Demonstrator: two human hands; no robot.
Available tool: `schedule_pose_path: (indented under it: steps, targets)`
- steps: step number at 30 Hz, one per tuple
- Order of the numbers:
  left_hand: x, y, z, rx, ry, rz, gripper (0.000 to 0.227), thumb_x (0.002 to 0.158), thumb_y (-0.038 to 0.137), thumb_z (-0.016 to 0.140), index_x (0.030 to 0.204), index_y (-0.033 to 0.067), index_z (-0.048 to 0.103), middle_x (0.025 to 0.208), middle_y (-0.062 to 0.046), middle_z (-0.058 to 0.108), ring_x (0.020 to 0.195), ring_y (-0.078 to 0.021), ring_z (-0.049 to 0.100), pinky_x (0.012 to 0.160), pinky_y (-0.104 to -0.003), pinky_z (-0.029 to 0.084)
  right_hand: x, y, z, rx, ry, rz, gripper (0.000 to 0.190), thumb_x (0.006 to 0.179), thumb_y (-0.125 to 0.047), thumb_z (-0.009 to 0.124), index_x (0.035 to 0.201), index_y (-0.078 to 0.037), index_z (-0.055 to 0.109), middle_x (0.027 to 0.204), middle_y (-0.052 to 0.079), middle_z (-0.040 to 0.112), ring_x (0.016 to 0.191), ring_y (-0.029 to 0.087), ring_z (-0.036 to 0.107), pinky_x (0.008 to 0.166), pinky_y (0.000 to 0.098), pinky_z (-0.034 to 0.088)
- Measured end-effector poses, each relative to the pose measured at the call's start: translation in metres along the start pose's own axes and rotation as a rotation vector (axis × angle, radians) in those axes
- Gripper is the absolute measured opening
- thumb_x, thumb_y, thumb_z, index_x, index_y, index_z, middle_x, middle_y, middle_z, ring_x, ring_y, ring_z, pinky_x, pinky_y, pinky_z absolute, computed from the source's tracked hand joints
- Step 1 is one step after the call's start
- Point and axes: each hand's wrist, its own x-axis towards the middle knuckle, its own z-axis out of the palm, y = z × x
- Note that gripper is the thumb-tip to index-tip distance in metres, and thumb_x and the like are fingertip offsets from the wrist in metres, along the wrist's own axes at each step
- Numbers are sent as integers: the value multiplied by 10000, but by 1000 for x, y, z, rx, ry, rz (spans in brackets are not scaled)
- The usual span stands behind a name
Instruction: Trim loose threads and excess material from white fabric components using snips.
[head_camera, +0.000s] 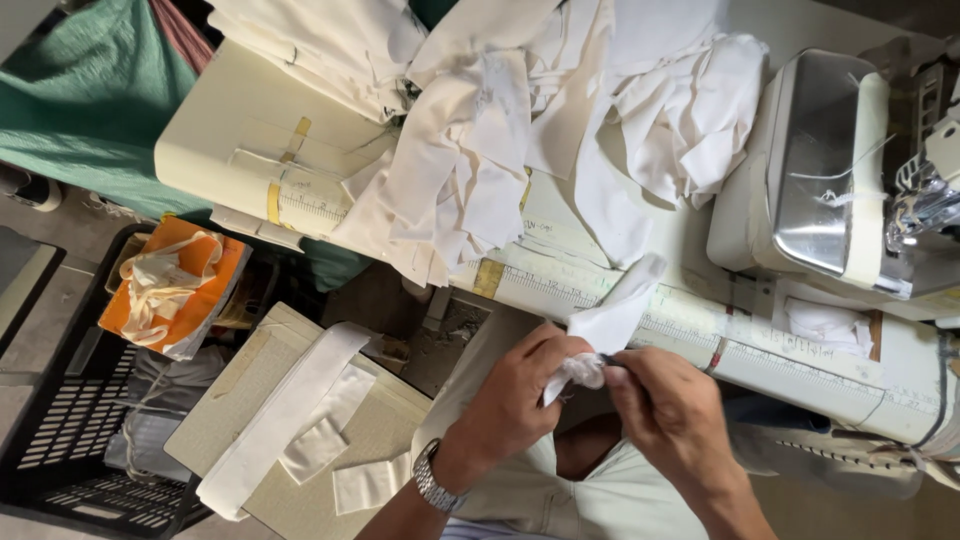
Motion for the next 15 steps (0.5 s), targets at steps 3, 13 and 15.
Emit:
schedule_pose_path:
  steps: [3,13,15]
  targets:
    - [-9,2,-12,82,69,-51,447,859,7,672,1287,79,562,1128,-114,612,821,-209,639,601,-278,566,-8,26,-16,-168,31,359,227,1002,-324,584,974,-121,680,632,36,629,544,194,556,552,364,439]
    - [130,-18,-123,815,484,-155,387,962,338,686,1315,232,568,1359,-99,469,1160,-465,602,1037,-658,441,115,85,-1,-406,119,167,319,1035,-312,663,1250,-77,649,965,202,701,963,437,682,731,560,561]
    - [136,-29,-127,730,468,-352,631,928,397,720,1440,231,391,1433,-155,380,1201,-558,571,1120,-743,308,123,69,1,-529,224,-75,440,941,-218,739,1311,11,668,1211,244,654,1156,439,633,884,533,557]
